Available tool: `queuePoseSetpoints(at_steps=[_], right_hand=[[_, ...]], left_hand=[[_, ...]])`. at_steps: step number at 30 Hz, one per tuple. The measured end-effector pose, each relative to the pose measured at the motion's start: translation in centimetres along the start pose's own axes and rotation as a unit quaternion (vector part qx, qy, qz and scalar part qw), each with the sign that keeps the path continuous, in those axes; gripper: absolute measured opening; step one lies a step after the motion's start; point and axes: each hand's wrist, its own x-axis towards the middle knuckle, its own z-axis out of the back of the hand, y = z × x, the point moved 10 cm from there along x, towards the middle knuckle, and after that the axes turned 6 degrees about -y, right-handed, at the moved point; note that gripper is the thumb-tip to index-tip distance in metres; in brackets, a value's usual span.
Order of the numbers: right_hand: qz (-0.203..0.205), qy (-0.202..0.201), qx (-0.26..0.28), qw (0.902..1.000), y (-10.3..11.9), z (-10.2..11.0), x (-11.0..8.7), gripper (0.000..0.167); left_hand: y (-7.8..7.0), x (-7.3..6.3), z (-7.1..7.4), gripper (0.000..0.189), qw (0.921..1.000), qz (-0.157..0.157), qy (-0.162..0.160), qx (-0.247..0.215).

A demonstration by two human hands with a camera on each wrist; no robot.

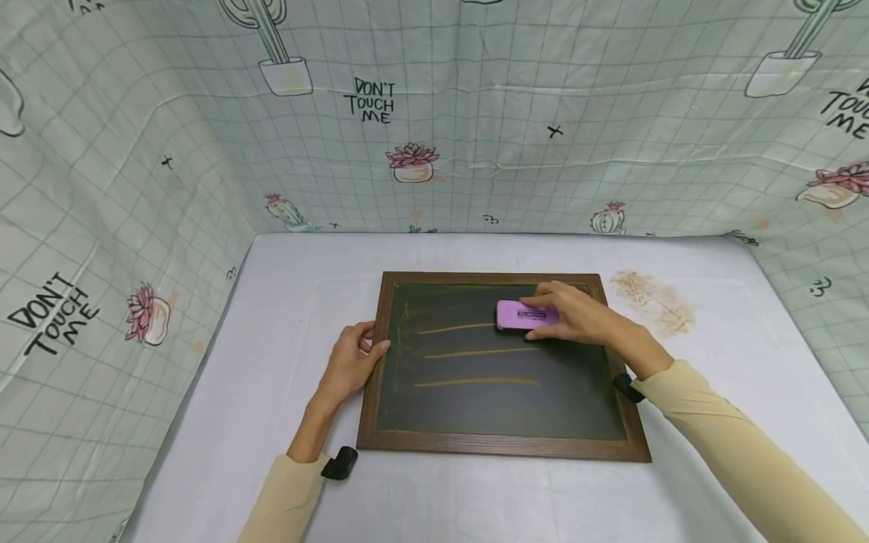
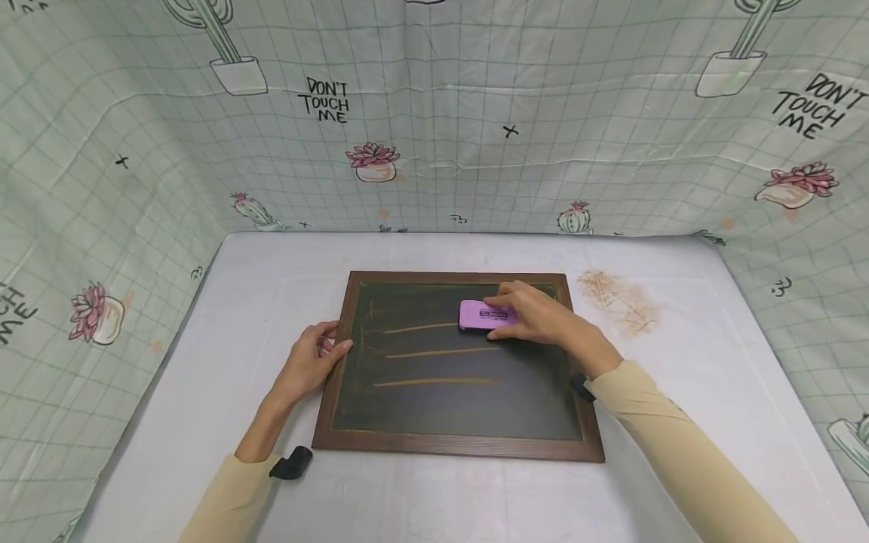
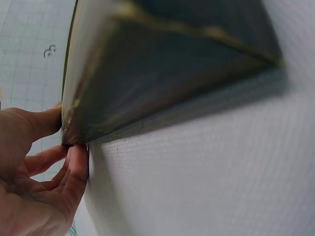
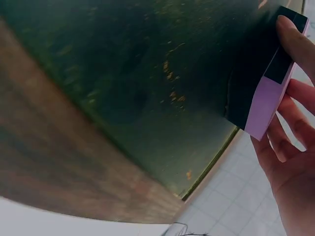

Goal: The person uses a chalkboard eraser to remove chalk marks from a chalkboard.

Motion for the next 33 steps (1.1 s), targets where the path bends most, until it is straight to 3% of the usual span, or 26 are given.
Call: queuePoseSetpoints(at_steps=[33], right_hand=[[0.029, 0.014, 0.012, 0.9994, 3.0, -1.8, 3.4, 0.062]], left_hand=[[0.2, 0.1, 0.0, 0.050, 1.0000, 0.005, -0.004, -0.006]])
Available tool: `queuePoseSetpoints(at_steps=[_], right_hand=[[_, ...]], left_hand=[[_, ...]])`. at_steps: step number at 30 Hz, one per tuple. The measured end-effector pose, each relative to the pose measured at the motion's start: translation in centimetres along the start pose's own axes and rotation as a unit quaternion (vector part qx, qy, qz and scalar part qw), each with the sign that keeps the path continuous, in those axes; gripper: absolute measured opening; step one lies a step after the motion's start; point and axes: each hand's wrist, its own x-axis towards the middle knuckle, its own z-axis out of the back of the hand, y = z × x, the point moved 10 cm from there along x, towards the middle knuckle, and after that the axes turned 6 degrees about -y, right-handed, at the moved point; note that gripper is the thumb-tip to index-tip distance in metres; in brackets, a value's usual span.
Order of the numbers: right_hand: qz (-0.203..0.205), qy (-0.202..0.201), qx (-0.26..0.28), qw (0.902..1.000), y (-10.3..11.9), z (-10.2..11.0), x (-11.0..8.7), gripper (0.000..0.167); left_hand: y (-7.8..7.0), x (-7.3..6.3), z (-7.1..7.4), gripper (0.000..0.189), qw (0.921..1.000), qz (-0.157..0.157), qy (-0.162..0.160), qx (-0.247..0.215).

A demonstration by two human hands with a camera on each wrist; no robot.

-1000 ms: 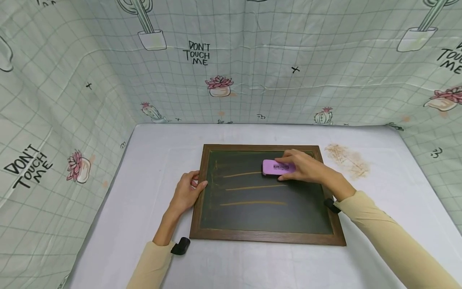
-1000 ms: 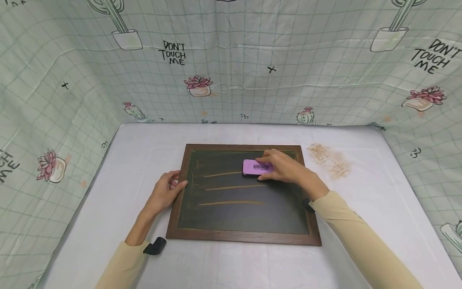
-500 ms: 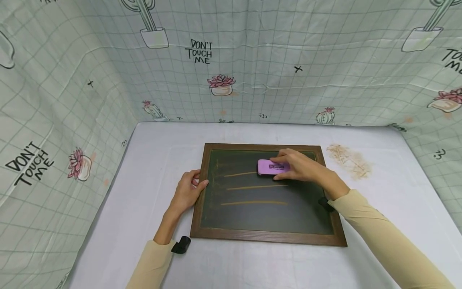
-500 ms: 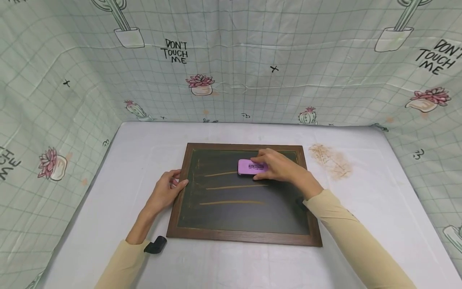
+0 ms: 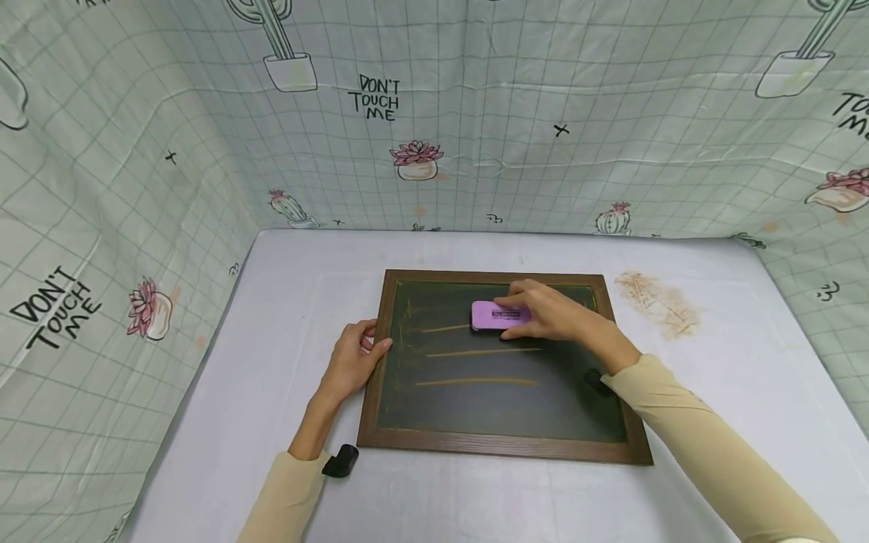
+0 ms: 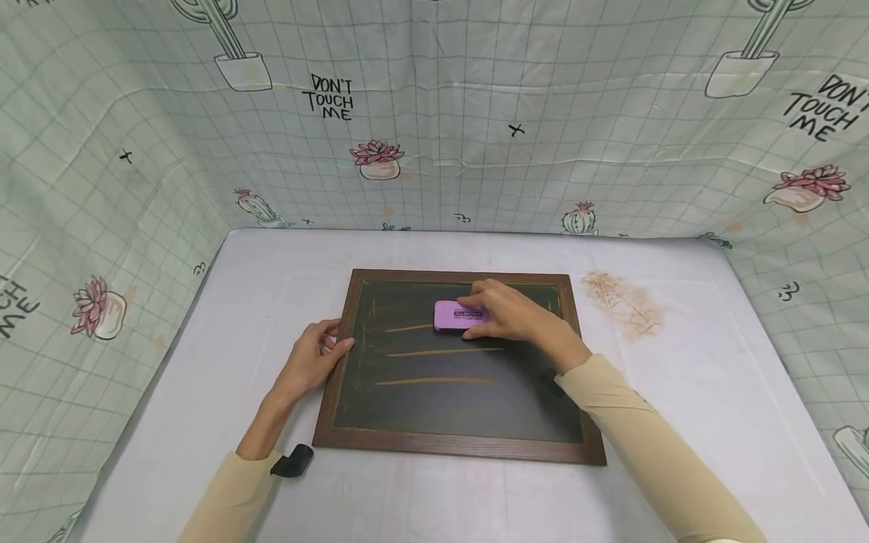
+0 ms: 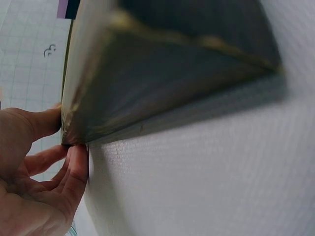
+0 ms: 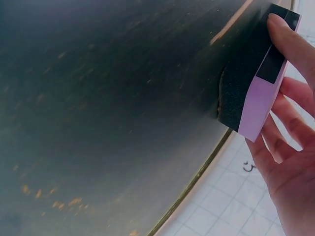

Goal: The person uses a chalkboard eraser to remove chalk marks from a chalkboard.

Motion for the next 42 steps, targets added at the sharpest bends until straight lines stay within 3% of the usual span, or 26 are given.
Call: queuePoseSetpoints(at_steps=[42], right_hand=[[0.043, 0.024, -0.021, 0.9986, 4.9, -3.7, 4.8, 0.059]], left_hand=[[-0.2, 0.0, 0.1, 0.045, 0.9998, -0.012, -0.013, -0.001]])
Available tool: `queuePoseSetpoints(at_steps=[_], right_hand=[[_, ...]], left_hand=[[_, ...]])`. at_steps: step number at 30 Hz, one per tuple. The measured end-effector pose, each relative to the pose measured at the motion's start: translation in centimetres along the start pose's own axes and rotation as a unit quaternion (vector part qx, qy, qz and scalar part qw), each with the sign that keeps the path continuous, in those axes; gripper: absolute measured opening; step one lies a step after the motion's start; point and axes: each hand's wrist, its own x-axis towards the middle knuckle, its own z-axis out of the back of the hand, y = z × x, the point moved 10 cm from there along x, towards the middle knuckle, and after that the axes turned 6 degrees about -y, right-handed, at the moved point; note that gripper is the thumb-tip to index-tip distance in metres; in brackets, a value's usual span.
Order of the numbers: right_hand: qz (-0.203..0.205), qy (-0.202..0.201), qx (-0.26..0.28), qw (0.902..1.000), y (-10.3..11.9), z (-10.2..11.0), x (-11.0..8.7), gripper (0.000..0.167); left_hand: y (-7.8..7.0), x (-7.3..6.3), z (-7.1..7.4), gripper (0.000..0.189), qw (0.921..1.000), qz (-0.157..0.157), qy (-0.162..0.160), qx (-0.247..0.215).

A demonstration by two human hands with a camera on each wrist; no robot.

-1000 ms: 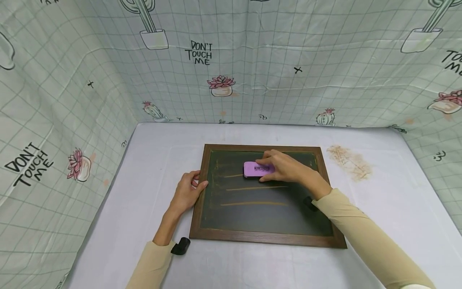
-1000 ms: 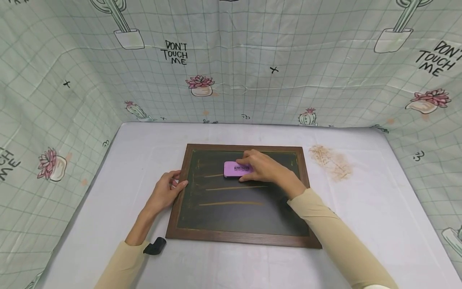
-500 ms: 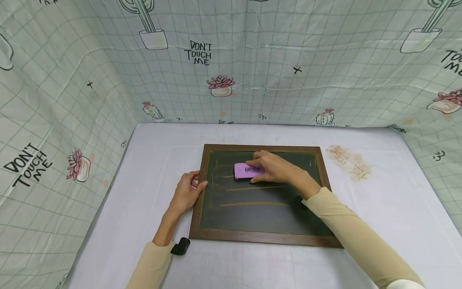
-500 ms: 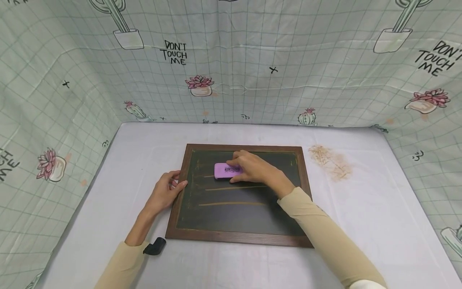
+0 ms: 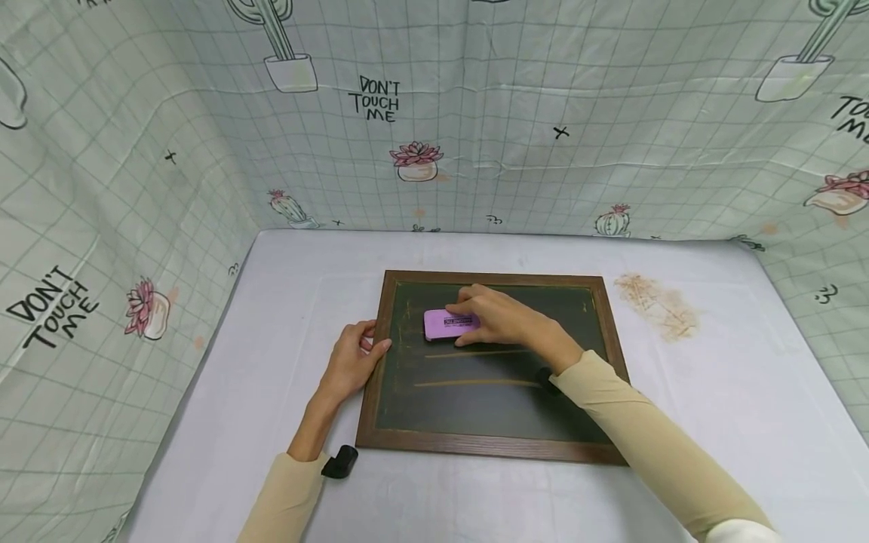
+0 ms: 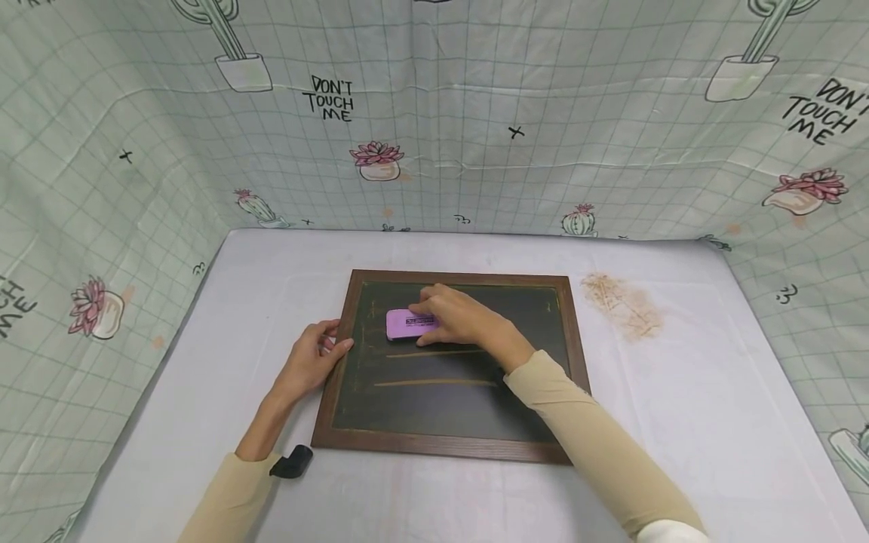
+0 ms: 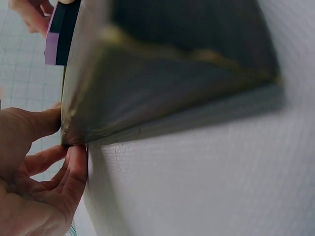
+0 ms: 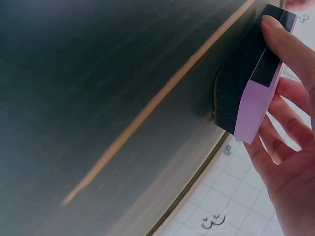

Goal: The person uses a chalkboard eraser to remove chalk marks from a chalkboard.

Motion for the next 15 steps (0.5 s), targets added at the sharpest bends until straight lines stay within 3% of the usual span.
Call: queuePoseSetpoints(at_steps=[9, 15], right_hand=[[0.021, 0.009, -0.010, 0.9997, 1.4, -0.9, 1.5, 0.059], [0.014, 0.015, -0.008, 0.9998, 1.5, -1.1, 1.8, 0.060]], left_hand=[[0.1, 0.0, 0.0, 0.046, 0.9999, -0.002, -0.006, 0.012], [-0.1, 0.1, 0.0, 0.046, 0.9999, -0.005, -0.004, 0.008]])
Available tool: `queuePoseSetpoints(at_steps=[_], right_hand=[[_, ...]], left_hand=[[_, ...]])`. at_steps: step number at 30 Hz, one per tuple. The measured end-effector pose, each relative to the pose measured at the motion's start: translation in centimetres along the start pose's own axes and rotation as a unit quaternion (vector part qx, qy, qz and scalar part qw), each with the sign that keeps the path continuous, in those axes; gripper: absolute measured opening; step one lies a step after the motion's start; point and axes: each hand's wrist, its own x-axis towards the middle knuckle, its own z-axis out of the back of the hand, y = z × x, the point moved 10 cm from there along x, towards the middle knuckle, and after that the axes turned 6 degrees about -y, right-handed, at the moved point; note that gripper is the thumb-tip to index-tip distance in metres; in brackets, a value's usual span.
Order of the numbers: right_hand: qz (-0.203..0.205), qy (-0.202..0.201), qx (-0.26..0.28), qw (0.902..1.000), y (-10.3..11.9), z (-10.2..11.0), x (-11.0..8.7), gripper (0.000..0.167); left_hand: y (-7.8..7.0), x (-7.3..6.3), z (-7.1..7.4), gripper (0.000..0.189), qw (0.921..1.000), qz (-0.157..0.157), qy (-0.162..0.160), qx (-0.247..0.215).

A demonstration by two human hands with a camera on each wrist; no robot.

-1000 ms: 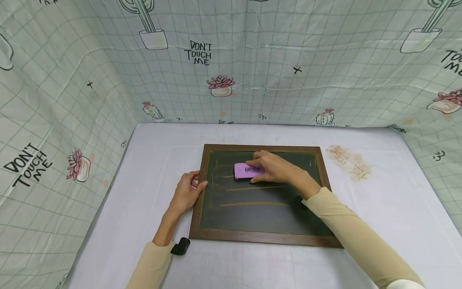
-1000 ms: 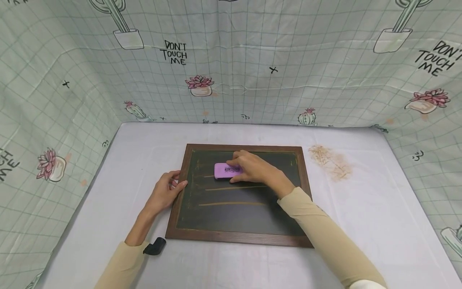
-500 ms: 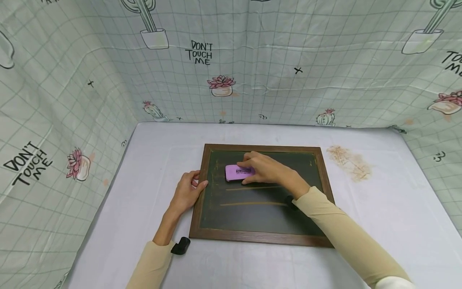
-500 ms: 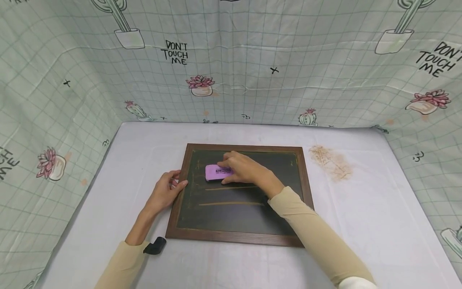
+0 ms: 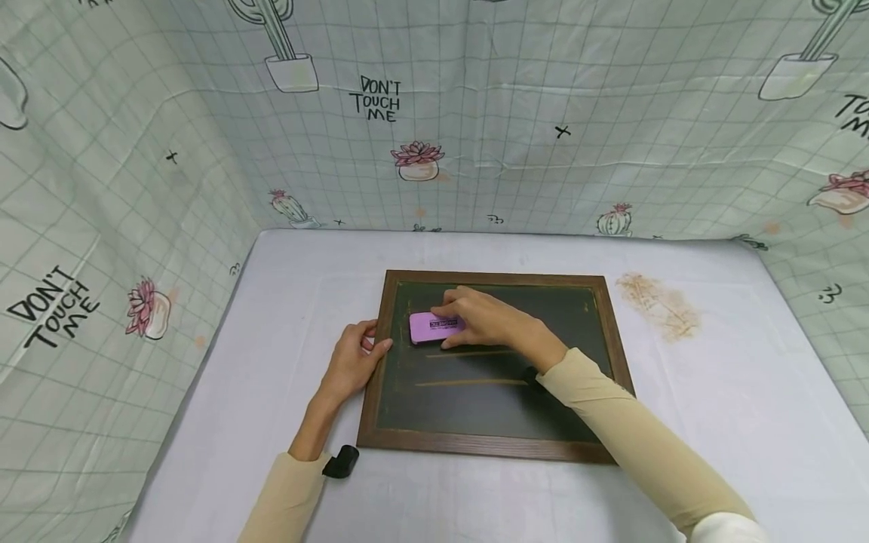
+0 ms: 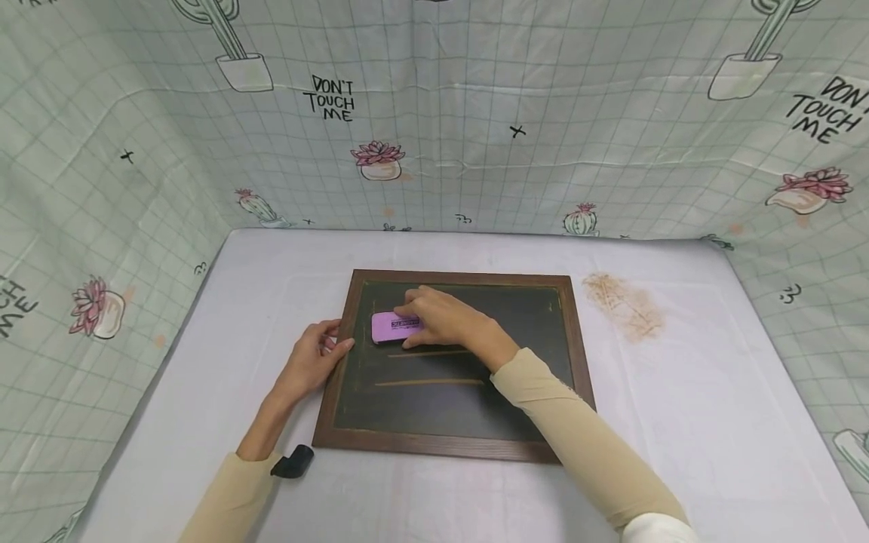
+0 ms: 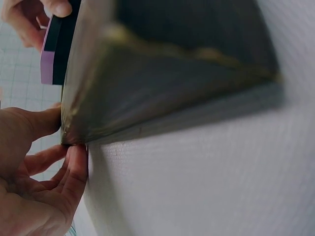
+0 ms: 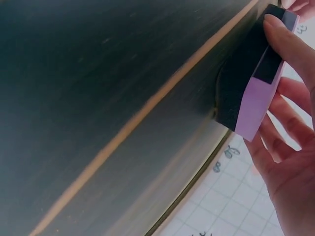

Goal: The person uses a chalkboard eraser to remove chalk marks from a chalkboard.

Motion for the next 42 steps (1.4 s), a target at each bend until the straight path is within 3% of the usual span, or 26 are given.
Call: queuePoseSetpoints(at_steps=[19, 42], right_hand=[[0.000, 0.005, 0.005, 1.0000, -0.9, 0.5, -1.0, 0.062], [-0.032, 0.002, 0.004, 0.9995, -3.8, 2.0, -4.6, 0.064]], left_hand=[[0.1, 0.1, -0.2, 0.048, 0.9999, 0.011, 0.010, 0.002], [0.1, -0.1, -0.2, 0.048, 0.9999, 0.009, 0.009, 0.000]])
